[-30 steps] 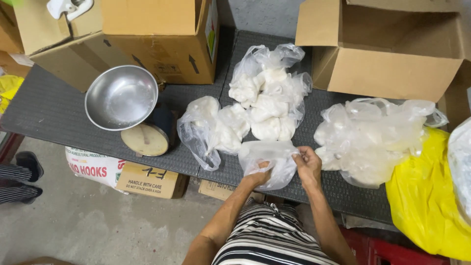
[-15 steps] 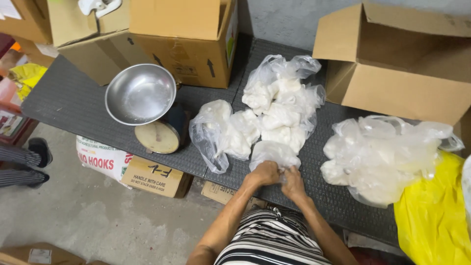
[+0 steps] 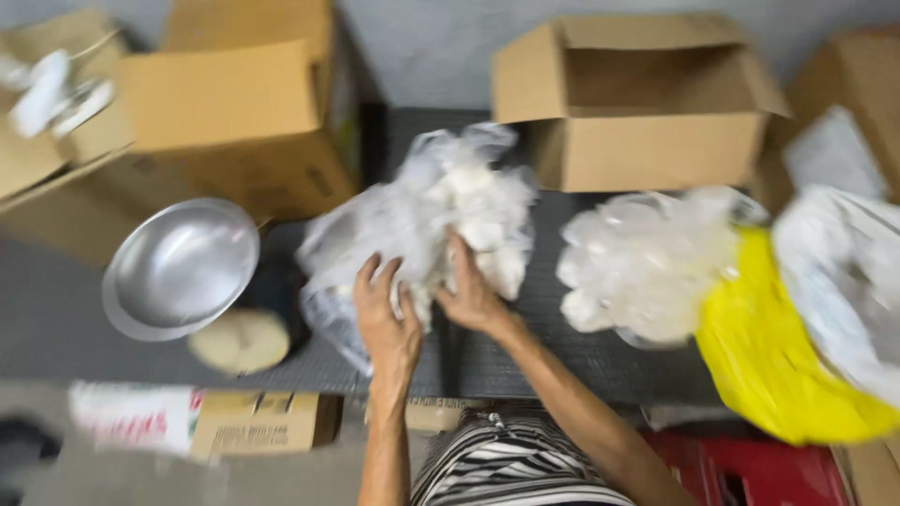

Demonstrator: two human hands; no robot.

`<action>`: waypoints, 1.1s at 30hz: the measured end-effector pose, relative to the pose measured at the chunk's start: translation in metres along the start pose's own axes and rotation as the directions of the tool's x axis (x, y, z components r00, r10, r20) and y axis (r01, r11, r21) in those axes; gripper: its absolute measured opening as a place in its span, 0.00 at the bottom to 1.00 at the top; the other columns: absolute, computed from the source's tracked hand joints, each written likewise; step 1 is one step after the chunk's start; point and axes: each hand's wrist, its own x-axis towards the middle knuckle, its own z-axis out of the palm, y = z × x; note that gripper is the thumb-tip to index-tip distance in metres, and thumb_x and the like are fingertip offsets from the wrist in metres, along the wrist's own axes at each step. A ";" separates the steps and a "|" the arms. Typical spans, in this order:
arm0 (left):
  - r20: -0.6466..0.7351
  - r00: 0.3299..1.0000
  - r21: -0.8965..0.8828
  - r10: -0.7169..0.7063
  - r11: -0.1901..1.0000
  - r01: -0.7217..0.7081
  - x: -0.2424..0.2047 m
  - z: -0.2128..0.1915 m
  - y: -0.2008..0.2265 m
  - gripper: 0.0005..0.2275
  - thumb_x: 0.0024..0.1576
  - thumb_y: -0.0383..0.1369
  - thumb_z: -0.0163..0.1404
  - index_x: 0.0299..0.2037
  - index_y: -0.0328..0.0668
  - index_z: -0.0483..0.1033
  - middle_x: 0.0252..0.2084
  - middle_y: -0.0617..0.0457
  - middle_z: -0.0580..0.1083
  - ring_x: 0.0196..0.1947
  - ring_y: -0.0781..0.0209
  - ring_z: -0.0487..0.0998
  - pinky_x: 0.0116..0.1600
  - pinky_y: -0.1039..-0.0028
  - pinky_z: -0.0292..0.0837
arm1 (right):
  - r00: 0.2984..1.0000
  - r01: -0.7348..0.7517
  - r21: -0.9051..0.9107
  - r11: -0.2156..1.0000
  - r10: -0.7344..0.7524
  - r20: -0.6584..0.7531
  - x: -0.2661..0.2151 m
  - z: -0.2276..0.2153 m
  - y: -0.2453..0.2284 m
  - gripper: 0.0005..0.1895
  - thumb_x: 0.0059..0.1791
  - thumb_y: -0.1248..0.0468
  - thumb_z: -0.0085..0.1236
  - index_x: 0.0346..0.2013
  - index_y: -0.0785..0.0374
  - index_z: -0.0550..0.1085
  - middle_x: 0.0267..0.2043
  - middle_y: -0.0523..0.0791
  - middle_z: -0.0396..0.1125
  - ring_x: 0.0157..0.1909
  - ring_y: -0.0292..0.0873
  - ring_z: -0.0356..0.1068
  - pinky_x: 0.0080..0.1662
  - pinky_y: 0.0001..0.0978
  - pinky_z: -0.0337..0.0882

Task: Sorting and organizing small plastic bags containing white powder or granular material from a larger sack onto a workbench.

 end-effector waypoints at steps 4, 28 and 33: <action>0.179 0.983 -0.125 0.050 0.992 -0.028 -0.005 0.033 0.005 0.14 0.62 0.26 0.47 0.57 0.39 0.76 0.64 0.36 0.68 0.62 0.37 0.70 0.64 0.56 0.66 | 0.982 -0.180 -0.088 0.980 0.173 -0.077 -0.040 -0.027 -0.006 0.47 0.45 0.69 0.64 0.72 0.68 0.47 0.73 0.61 0.45 0.75 0.64 0.48 0.72 0.52 0.53; 0.789 0.370 -0.508 0.490 0.860 -0.055 -0.190 0.223 0.228 0.12 0.56 0.24 0.48 0.49 0.37 0.78 0.47 0.40 0.77 0.46 0.38 0.79 0.50 0.57 0.73 | 0.813 -0.446 -0.173 0.878 0.317 -0.488 -0.315 -0.368 -0.027 0.17 0.49 0.68 0.58 0.53 0.62 0.74 0.57 0.48 0.70 0.61 0.52 0.69 0.61 0.41 0.68; 0.783 0.231 -0.604 0.578 0.795 0.059 -0.236 0.251 0.302 0.11 0.58 0.23 0.49 0.49 0.36 0.78 0.48 0.41 0.77 0.50 0.41 0.78 0.52 0.59 0.72 | 0.479 -0.544 -0.294 0.785 0.003 -0.878 -0.381 -0.475 -0.047 0.12 0.51 0.70 0.55 0.49 0.61 0.76 0.60 0.48 0.70 0.61 0.47 0.71 0.58 0.37 0.72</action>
